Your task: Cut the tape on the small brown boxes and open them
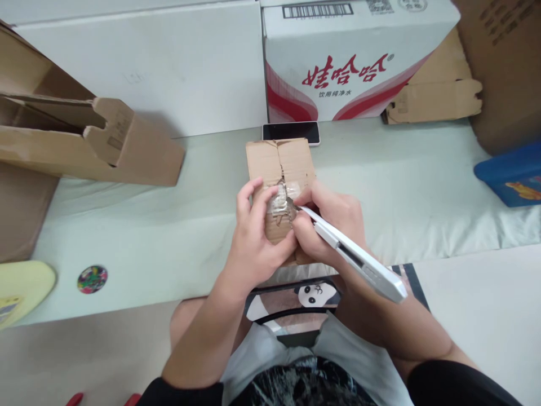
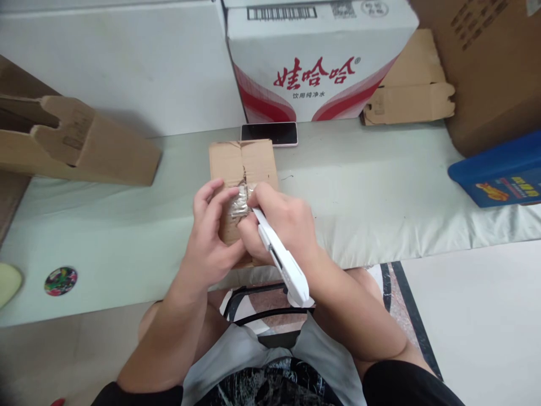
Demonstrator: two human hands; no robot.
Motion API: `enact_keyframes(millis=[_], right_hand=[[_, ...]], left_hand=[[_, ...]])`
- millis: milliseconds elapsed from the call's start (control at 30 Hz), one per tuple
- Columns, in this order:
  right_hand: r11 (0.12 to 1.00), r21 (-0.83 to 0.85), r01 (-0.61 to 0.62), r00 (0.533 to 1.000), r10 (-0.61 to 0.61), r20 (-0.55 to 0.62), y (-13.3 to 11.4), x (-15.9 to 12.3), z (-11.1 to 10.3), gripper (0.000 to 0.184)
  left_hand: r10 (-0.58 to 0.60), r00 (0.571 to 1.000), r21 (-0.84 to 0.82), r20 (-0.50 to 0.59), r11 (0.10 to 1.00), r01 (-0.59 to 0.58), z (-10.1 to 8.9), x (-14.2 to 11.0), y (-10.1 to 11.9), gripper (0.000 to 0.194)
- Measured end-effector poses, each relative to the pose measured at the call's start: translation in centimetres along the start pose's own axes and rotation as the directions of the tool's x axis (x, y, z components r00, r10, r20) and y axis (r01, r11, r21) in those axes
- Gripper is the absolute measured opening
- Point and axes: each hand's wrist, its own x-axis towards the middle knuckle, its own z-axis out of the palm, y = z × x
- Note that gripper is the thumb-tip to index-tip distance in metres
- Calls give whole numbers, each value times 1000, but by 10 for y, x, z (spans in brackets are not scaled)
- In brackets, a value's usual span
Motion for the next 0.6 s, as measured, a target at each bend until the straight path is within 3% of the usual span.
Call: enact_keyframes(millis=[200,600], right_hand=[[1000,31,-2,999,3,-46,-6,2,0,3],[987,111,117,989,-106,-104,-1,1,1,4]], left_hand=[[12,1000,-9,-18,1000,-12,1,-1,-1,56],[26,1000,19,-9,1000,-26,-2,1,-2,57]])
